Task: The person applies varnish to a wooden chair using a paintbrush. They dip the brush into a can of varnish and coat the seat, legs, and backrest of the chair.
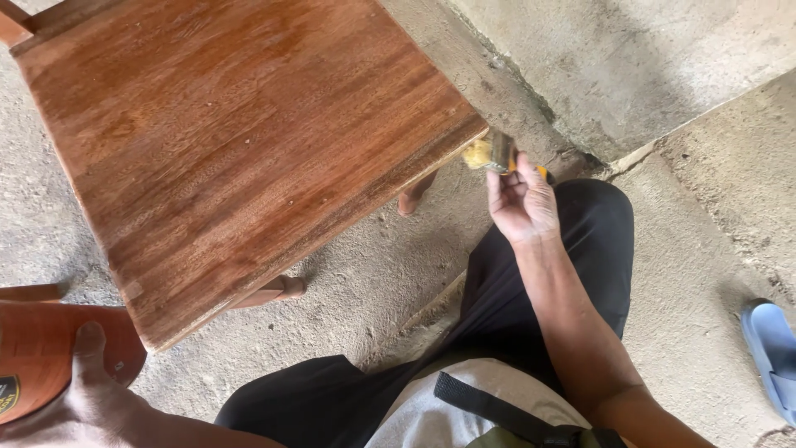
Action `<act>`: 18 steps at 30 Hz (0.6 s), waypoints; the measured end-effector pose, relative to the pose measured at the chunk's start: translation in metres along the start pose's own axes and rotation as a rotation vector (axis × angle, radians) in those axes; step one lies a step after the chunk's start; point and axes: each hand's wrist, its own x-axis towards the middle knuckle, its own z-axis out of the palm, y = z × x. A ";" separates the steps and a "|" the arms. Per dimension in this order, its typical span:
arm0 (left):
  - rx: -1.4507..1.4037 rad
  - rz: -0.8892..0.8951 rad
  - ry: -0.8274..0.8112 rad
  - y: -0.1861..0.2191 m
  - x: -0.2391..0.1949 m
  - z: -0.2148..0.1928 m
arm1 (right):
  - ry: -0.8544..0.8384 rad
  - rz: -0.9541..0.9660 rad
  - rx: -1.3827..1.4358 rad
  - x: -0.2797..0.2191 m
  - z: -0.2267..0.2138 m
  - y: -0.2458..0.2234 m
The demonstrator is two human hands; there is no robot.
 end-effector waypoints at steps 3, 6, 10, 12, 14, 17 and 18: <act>0.005 -0.063 0.031 -0.002 -0.005 0.005 | -0.016 -0.044 0.000 -0.004 -0.008 -0.012; 0.086 -0.103 0.048 -0.080 0.019 -0.023 | -0.031 0.000 -0.009 -0.025 -0.010 -0.011; -0.115 0.043 -0.037 -0.155 0.026 -0.068 | 0.027 0.128 -0.108 -0.040 -0.035 0.005; -0.078 0.282 -0.008 -0.163 0.026 -0.072 | 0.068 0.188 -0.201 -0.049 -0.052 0.025; 0.129 0.273 0.056 -0.141 0.018 -0.079 | 0.058 0.338 -0.293 -0.076 -0.024 0.076; 0.194 0.207 0.085 -0.096 0.017 -0.070 | 0.034 0.553 -0.415 -0.111 0.012 0.155; 0.082 0.153 0.074 -0.078 0.017 -0.064 | 0.023 0.654 -0.467 -0.120 0.024 0.182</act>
